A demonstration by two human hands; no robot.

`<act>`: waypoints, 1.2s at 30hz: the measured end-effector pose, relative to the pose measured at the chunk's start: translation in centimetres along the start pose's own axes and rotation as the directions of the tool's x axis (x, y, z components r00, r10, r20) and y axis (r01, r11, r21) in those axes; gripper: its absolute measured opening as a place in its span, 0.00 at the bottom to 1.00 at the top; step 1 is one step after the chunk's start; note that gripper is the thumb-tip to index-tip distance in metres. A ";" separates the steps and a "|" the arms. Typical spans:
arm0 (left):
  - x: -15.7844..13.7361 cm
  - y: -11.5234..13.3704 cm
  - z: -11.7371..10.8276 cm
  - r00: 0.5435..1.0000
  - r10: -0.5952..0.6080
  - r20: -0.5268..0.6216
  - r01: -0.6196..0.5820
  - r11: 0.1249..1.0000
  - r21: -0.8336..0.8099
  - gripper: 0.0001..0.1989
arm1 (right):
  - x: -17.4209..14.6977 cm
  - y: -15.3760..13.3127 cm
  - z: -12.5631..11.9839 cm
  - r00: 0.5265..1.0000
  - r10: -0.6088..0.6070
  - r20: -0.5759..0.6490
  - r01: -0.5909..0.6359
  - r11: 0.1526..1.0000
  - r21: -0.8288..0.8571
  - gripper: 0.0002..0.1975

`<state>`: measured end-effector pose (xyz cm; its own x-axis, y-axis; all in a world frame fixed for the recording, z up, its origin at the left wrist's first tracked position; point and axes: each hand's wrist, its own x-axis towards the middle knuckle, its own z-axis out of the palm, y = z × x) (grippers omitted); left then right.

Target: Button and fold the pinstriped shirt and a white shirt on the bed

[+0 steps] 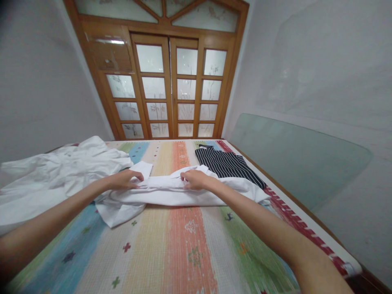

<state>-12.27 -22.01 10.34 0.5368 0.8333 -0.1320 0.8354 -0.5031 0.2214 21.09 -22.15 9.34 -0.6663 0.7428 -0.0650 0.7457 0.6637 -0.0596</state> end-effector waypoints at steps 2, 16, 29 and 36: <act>0.2 0.0 0.3 0.999 -0.031 0.008 0.031 1.000 -0.005 0.22 | -0.2 0.1 0.4 1.000 0.006 0.014 -0.006 1.000 -0.012 0.19; -0.4 0.0 -1.7 0.993 -0.035 -0.113 0.027 0.997 -0.070 0.14 | -1.4 2.2 -2.3 0.989 0.084 -0.125 -0.064 0.986 0.151 0.06; -2.1 -0.2 -4.4 0.958 -0.041 -0.285 0.048 0.999 0.017 0.21 | -2.3 4.8 -4.7 0.955 0.028 -0.295 0.061 0.955 0.291 0.12; -2.5 -1.1 -4.8 0.934 -0.034 -0.356 0.070 0.994 0.088 0.18 | -2.9 5.1 -5.0 0.964 -0.001 -0.264 0.082 0.953 0.293 0.16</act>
<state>-15.10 -22.43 15.05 0.4306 0.8771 0.2129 0.8782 -0.4616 0.1254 26.83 -20.43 14.17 -0.6433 0.7388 0.2009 0.6556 0.6670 -0.3540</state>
